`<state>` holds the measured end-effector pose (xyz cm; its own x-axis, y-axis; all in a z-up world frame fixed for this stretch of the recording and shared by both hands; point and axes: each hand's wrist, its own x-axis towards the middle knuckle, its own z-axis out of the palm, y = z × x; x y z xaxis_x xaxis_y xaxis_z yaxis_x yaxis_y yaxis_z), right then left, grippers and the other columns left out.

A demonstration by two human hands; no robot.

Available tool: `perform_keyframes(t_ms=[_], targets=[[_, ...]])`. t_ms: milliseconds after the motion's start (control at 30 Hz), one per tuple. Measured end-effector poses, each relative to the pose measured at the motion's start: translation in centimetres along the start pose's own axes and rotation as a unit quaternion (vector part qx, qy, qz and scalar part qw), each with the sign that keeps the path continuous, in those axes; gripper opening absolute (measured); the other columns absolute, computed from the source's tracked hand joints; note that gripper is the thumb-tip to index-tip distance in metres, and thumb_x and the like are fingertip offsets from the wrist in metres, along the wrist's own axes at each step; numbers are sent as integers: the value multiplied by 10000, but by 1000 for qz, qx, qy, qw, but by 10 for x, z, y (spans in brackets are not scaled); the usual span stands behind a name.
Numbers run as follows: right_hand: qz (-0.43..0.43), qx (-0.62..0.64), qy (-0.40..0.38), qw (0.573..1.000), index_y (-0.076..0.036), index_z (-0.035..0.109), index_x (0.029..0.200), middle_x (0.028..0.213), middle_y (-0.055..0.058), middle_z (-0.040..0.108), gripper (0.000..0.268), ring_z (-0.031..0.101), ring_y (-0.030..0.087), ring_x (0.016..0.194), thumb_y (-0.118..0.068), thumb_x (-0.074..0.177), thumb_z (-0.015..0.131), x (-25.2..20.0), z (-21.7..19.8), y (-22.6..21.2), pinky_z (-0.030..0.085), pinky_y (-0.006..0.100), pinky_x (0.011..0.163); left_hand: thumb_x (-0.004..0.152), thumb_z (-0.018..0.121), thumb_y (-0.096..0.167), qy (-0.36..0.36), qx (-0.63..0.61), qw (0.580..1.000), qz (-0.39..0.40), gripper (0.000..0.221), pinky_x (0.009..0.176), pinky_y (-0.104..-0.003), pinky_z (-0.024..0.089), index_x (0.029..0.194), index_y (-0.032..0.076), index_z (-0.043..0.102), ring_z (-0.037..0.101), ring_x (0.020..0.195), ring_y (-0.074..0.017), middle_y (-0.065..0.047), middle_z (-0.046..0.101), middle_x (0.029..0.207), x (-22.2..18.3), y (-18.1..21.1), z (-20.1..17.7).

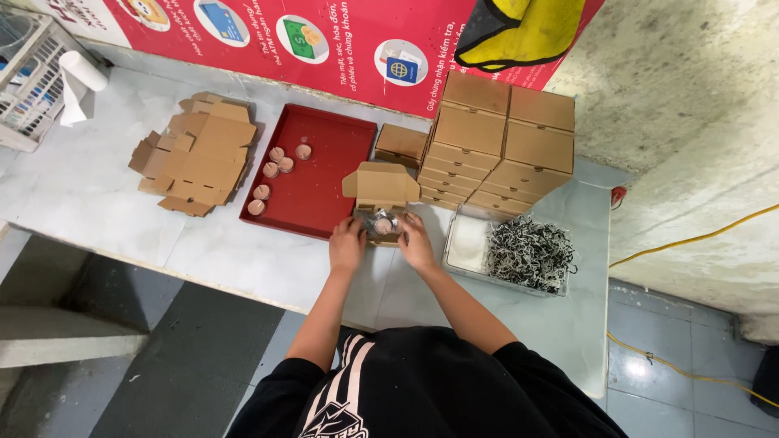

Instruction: Packing small circular items, likely wax melts or candles, into cardboard boxes.

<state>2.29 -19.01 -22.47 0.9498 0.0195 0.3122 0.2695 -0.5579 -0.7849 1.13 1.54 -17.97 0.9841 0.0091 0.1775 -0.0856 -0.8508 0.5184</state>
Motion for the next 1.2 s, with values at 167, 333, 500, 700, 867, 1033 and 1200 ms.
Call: perform_keyframes(t_ms=[167, 333, 500, 700, 867, 1033, 1200], targets=[[-54, -81, -22, 995, -122, 624, 1310, 1531, 254, 473, 466, 600, 427, 1237, -8, 861, 673, -11, 19, 33, 547, 435, 1002, 954, 673, 328, -46, 64, 996, 30, 374, 1052, -480, 416, 1257, 111, 646, 503, 1279, -352, -167, 470, 1514, -14, 0, 9], [70, 55, -20, 996, -86, 413, 1458, 1463, 252, 500, 671, 580, 392, 1263, -12, 836, 653, -6, 7, 9, 538, 406, 978, 797, 838, 374, -12, -19, 997, 70, 831, 1064, -515, 371, 1432, 16, 438, 463, 1290, -422, -245, 440, 1475, -13, 3, -3], [118, 155, -28, 980, -52, 454, 1472, 1434, 190, 525, 697, 603, 314, 1261, 15, 814, 674, -17, 11, 26, 555, 370, 989, 577, 967, 104, -44, -179, 982, -39, 1276, 1109, -462, 402, 1567, -6, 170, 437, 1275, -415, -239, 428, 1379, -15, -8, -7], [134, 376, -61, 915, -81, 476, 1518, 1454, 137, 537, 690, 593, 264, 1245, 44, 858, 634, -4, -57, -68, 520, 339, 986, 640, 953, 45, 14, -317, 948, 35, 1110, 1077, -433, 466, 1549, 108, 320, 428, 1376, -360, -189, 384, 1483, -31, 29, -92], [79, 446, -96, 886, -109, 403, 1552, 1536, 94, 470, 709, 489, 230, 1369, 27, 873, 559, 25, -123, -167, 444, 345, 1092, 684, 883, -8, -11, -442, 896, 42, 1091, 1131, -425, 458, 1578, 135, 275, 410, 1485, -311, -128, 338, 1613, -17, 86, -176], [40, 476, -76, 875, -104, 426, 1541, 1540, 72, 472, 596, 451, 189, 1416, -22, 957, 513, 48, -150, -210, 413, 334, 1127, 669, 909, -14, 26, -401, 909, 109, 1171, 1170, -447, 395, 1608, 144, 226, 407, 1478, -308, -136, 288, 1605, -4, 112, -213], [86, 479, 32, 873, -60, 581, 1347, 1265, 41, 616, 259, 560, 125, 1165, -60, 1093, 528, 63, -150, -206, 458, 270, 1008, 667, 943, 0, 37, -389, 907, 154, 1162, 1203, -462, 381, 1605, 147, 273, 374, 1503, -322, -134, 298, 1604, -3, 129, -220]])
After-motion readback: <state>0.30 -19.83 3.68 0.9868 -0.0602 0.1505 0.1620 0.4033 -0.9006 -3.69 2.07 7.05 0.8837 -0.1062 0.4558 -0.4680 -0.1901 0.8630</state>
